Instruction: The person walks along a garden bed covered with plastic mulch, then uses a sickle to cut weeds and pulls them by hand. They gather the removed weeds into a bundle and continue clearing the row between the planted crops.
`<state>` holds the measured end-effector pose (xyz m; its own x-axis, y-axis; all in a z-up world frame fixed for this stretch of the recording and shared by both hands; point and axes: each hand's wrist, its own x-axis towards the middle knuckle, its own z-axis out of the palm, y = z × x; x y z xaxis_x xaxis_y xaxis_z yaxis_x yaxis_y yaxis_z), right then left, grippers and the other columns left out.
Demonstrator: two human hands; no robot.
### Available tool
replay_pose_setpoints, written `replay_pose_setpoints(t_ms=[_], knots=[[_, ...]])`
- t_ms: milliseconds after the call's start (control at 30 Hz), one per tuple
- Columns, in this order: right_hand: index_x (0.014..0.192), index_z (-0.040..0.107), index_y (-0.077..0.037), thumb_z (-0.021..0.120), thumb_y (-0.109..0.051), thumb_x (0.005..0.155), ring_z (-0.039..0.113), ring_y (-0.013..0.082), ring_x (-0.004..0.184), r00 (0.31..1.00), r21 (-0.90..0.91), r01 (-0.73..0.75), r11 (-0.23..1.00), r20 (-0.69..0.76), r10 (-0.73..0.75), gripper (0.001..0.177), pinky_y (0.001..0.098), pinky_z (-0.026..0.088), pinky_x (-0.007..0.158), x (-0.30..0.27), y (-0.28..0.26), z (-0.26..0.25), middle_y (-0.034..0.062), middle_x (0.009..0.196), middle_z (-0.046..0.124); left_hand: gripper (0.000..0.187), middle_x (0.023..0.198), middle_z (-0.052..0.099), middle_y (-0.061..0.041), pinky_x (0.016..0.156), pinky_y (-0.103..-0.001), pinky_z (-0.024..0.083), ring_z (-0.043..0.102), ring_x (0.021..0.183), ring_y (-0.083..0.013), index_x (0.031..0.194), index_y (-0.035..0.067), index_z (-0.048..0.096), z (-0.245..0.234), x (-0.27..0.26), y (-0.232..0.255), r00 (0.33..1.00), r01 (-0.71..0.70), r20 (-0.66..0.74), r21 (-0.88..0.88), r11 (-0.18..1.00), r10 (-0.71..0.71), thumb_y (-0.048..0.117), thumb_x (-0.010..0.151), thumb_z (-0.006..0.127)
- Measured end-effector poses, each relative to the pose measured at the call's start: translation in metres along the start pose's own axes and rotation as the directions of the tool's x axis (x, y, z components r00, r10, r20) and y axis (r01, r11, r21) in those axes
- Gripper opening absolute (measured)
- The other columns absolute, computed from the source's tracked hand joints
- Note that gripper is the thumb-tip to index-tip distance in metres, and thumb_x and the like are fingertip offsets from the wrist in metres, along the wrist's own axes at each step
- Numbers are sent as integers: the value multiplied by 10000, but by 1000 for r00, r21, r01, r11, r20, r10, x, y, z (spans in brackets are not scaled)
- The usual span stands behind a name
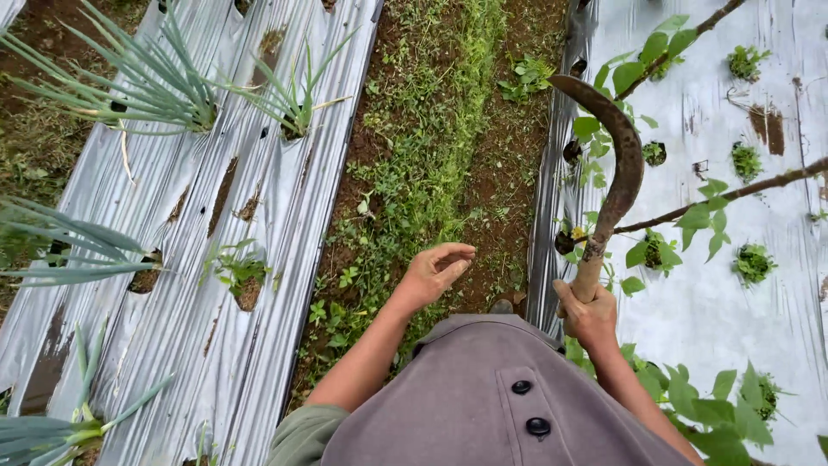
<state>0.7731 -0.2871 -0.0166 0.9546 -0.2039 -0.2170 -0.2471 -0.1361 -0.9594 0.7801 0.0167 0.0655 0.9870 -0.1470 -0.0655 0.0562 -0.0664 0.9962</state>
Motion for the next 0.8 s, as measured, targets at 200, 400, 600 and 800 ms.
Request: replay_pose_setpoints(t_ms=[200, 400, 600, 800], knots=[[668, 631, -53, 803, -171, 956, 565, 220, 433, 997, 27, -55, 998, -53, 57, 356, 330, 469, 515, 72, -51, -14, 131, 457, 551, 282, 1116, 726, -209, 924, -413, 585, 706, 1082, -314, 1267, 7, 693, 9, 102, -9, 1000, 21, 2, 0, 1000, -21, 28, 988, 658], [674, 615, -25, 814, -137, 949, 559, 224, 440, 984, 38, -123, 992, -126, 127, 357, 338, 469, 535, 150, -39, -17, 151, 463, 542, 294, 1101, 742, -179, 906, -375, 592, 711, 1064, -266, 1264, 37, 708, 8, 198, -38, 995, 86, 44, -38, 996, -84, 28, 973, 669], [669, 618, -19, 824, -151, 937, 562, 226, 434, 975, -31, -138, 990, -179, 131, 363, 341, 476, 551, 261, -76, 17, 147, 452, 542, 290, 1113, 738, -185, 898, -385, 595, 705, 1060, -264, 1272, 56, 710, -15, 346, -68, 991, 59, 124, -40, 997, -53, 33, 988, 656], [735, 641, 0, 831, -147, 953, 558, 221, 475, 969, -51, -147, 988, -206, 133, 324, 337, 449, 566, 406, -118, 70, 171, 477, 529, 293, 1127, 735, -176, 898, -377, 591, 710, 1046, -260, 1272, 59, 708, -69, 499, -67, 988, 60, 145, -16, 998, -57, 44, 983, 660]])
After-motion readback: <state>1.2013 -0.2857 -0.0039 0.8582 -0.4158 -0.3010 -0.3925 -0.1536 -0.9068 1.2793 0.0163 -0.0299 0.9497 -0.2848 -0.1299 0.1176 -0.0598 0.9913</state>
